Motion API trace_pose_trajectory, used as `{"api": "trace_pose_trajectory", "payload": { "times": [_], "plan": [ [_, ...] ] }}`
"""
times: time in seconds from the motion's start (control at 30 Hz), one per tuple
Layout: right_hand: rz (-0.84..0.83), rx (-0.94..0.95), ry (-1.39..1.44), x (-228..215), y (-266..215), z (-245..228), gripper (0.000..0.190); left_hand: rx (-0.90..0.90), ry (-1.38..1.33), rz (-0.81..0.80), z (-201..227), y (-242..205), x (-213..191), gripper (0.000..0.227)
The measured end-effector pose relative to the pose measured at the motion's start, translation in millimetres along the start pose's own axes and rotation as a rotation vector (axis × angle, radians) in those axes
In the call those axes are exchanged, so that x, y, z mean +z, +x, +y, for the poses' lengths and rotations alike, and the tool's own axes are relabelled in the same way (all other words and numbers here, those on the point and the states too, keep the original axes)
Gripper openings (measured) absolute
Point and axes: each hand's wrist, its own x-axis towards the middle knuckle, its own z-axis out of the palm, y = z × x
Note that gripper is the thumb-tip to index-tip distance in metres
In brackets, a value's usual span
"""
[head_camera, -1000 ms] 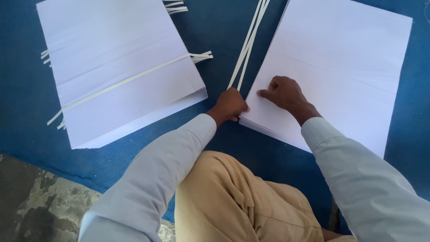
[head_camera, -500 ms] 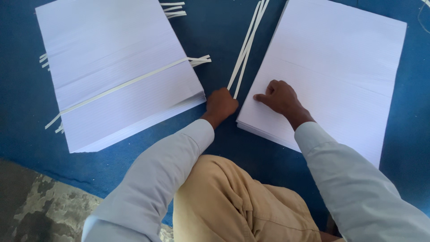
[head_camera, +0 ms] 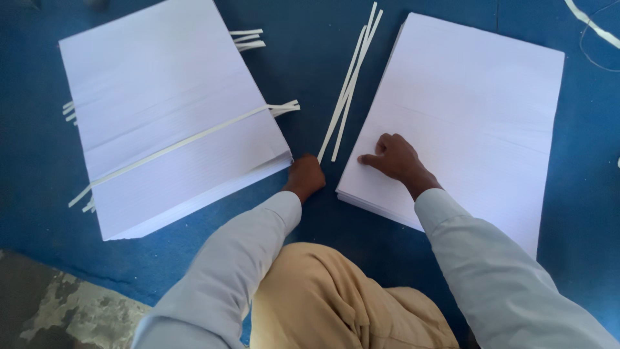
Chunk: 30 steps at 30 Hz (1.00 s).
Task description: The person aligns a stack of lined paper sheets on a blue floor, then places white plastic strips across the middle of the stack. They repeat this process with another stack, aligning the sheets and securing them with strips.
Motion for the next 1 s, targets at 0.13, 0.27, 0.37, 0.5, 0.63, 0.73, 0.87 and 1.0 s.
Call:
{"api": "trace_pose_trajectory", "payload": {
  "times": [0.13,0.27,0.37,0.5,0.63,0.73,0.87,1.0],
  "plan": [
    [-0.030,0.004,0.002,-0.1,1.4,0.4,0.047,-0.043,-0.085,-0.019,3.8,-10.9,-11.3,0.048],
    [-0.045,0.013,0.006,0.1,4.2,2.7,0.047,-0.076,-0.141,-0.002,6.3,-16.5,-17.8,0.046],
    [-0.044,0.008,0.013,1.4,4.7,1.4,0.048,-0.105,-0.163,-0.002,6.5,-18.9,-19.9,0.043],
    [-0.043,0.014,0.002,-0.8,6.1,2.5,0.049,-0.134,-0.207,-0.030,5.3,-14.4,-25.4,0.049],
    [-0.053,0.015,0.045,-0.2,10.1,0.7,0.048,-0.162,-0.143,-0.094,6.3,-7.6,-27.5,0.054],
    [-0.026,0.003,0.056,0.6,7.2,3.5,0.048,-0.067,-0.148,0.015,5.2,-12.5,-21.0,0.053],
    [-0.033,0.017,0.086,1.7,5.5,3.2,0.044,-0.045,-0.106,-0.104,-2.7,-5.8,-9.9,0.039],
    [-0.073,0.047,0.061,-1.2,3.9,0.4,0.043,-0.003,-0.140,0.000,-11.4,4.8,2.6,0.019]
  ]
}}
